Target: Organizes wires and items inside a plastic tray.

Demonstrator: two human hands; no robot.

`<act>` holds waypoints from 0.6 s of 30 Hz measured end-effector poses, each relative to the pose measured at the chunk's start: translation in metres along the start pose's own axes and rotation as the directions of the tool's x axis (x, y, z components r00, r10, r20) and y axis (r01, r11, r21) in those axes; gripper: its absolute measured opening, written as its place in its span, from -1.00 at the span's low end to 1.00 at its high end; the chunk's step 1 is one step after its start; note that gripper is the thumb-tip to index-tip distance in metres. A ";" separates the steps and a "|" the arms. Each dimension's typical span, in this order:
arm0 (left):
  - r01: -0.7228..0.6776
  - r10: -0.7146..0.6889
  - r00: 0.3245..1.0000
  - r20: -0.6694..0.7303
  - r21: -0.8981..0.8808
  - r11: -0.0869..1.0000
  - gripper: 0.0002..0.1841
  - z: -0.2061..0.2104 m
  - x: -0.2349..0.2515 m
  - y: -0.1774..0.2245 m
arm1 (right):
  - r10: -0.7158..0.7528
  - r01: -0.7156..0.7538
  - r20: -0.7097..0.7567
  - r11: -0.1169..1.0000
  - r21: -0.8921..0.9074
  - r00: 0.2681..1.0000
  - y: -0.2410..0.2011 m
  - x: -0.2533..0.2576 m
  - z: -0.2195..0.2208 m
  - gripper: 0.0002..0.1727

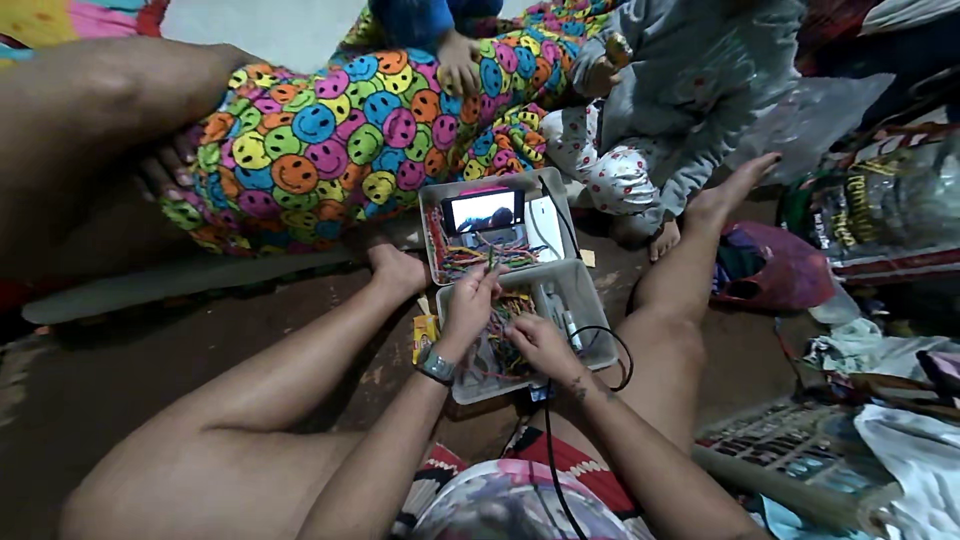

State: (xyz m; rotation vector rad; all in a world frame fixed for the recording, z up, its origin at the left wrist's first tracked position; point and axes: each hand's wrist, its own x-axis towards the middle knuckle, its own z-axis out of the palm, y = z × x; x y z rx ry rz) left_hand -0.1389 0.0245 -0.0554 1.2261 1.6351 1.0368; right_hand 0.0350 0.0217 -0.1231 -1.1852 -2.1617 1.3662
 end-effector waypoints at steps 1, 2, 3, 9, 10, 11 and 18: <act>-0.068 0.066 0.998 0.015 0.152 0.986 -0.69 -0.005 0.011 0.007 | 0.058 -0.052 0.070 0.995 -0.085 0.996 0.002 0.001 -0.002 -0.60; -0.124 0.114 0.992 0.051 0.307 0.944 -0.69 -0.009 0.023 0.010 | 0.131 -0.109 0.142 0.982 -0.155 0.981 0.003 0.003 -0.004 -0.59; -0.148 0.118 0.989 0.094 0.449 0.881 -0.70 -0.011 0.035 0.009 | 0.198 -0.153 0.202 0.964 -0.218 0.959 0.004 0.005 -0.004 -0.60; -0.121 -0.165 0.950 0.265 0.800 0.588 -0.61 -0.010 0.083 -0.017 | 0.432 -0.246 0.360 0.854 -0.458 0.827 0.005 0.021 0.006 -0.48; -0.106 -0.196 0.941 0.275 0.791 0.603 -0.58 -0.010 0.080 -0.013 | 0.440 -0.241 0.391 0.853 -0.463 0.808 0.006 0.021 0.008 -0.49; -0.099 -0.189 0.939 0.289 0.750 0.654 -0.57 -0.010 0.070 -0.002 | 0.443 -0.232 0.414 0.854 -0.466 0.795 0.007 0.022 0.008 -0.52; -0.502 0.657 0.706 0.263 -0.468 0.727 -0.54 -0.028 -0.115 0.172 | 0.429 -0.246 0.378 0.862 -0.444 0.820 0.015 0.013 0.015 -0.55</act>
